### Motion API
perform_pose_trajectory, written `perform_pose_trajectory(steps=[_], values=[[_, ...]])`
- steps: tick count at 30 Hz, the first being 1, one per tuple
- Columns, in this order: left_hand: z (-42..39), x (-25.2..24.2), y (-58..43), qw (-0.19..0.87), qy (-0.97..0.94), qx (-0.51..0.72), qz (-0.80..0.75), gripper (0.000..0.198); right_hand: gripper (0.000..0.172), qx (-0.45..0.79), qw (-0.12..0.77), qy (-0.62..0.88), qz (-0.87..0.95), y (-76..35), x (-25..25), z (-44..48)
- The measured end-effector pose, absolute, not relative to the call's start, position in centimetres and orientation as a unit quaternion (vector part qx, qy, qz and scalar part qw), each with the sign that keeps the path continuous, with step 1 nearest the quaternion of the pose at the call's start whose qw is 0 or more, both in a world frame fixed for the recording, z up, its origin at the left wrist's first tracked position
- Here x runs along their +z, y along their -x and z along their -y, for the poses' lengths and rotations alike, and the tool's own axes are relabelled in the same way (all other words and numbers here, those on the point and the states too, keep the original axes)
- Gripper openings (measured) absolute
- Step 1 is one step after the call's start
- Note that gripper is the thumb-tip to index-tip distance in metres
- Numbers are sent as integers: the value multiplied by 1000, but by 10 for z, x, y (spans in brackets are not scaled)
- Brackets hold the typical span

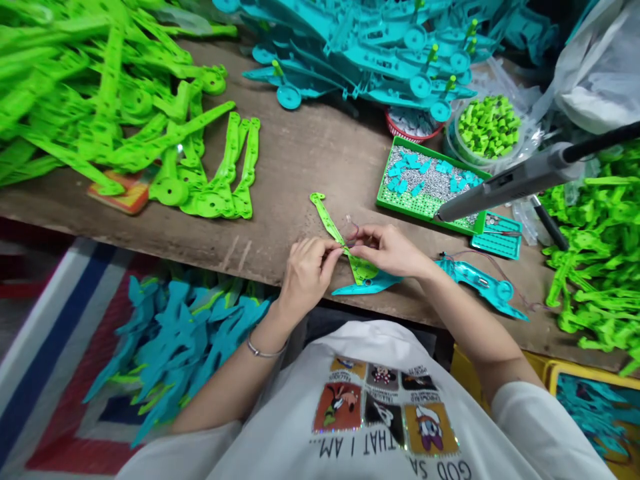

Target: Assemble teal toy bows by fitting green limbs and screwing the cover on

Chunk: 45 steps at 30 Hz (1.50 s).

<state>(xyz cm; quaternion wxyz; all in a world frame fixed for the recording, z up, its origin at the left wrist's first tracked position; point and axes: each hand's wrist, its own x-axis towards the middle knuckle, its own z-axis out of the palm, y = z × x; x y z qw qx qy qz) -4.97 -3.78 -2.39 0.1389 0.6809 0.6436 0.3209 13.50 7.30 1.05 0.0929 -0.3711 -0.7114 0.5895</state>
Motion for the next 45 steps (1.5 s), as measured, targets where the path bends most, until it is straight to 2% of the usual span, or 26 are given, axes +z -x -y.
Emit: perform_pose_trajectory(steps=[4,8,17,25,32,38,45], values=[[38,-27,44,112,-673,316,-659,15,35,567,98,395,716,-127,10,-72],[41,-31,41,110,-675,306,-662,13,24,532,86,424,728,-124,7,-74],[52,-38,45,228,-568,371,-698,22,18,495,28,449,743,-119,8,-80],[47,-40,44,308,-503,413,-694,38,14,431,48,475,765,-114,6,-71],[45,-47,38,430,-391,492,-648,44,20,465,39,483,741,-114,0,-71],[38,-43,24,551,-223,575,-562,61,23,493,47,451,742,-119,1,-71],[27,-40,21,592,-157,587,-528,49,17,473,85,473,739,-119,15,-65]])
